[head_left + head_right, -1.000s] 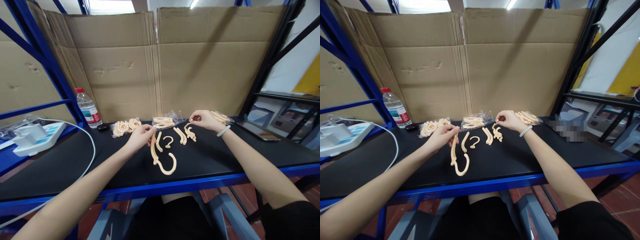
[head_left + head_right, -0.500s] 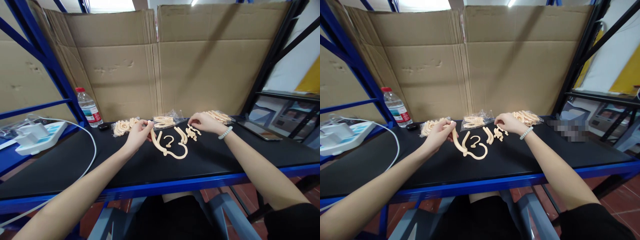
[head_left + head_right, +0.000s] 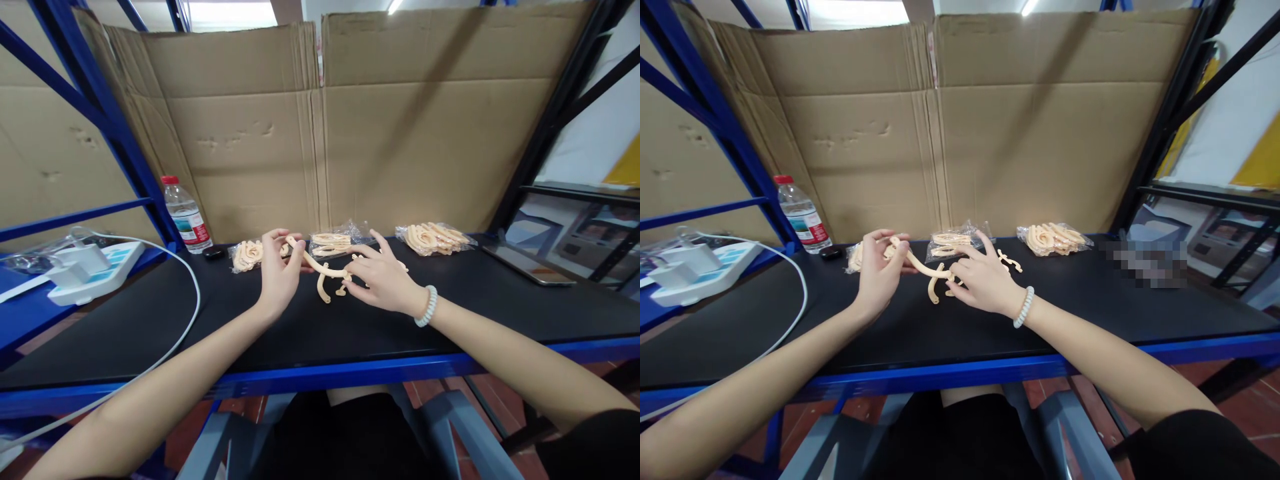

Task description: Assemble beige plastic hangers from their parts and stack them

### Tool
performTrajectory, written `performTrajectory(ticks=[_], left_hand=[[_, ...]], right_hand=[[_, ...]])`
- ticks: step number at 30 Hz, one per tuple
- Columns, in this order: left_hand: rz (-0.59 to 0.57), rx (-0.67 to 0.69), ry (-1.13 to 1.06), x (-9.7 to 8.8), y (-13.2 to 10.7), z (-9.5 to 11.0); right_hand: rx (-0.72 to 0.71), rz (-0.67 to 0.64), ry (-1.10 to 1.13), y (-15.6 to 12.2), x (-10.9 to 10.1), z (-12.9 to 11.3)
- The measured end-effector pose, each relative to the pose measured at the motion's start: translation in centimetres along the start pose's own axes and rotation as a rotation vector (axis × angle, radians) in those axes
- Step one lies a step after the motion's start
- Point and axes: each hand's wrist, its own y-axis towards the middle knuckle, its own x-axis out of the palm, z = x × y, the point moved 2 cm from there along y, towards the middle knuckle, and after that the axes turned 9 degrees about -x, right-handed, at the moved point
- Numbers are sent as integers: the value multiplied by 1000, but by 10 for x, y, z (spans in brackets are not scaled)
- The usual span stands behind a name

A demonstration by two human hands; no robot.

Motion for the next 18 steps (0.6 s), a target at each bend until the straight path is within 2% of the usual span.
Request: performTrajectory(ticks=[2, 4, 8, 10, 15, 18], left_hand=[[14, 141, 157, 0, -5, 4], [-47, 287, 338, 3, -10, 8], [-341, 500, 543, 12, -19, 7], [-441, 508, 585, 15, -21, 3], [-429, 401, 664, 16, -20, 0], [-470, 363, 720, 17, -20, 0]], right_hand=[[5, 20, -28, 0, -1, -1], [7, 26, -60, 2, -3, -2], [-1, 31, -117, 3, -5, -5], [-11, 37, -136, 3, -5, -6], [-59, 33, -192, 3, -5, -10], [-87, 8, -206, 3, -6, -12]])
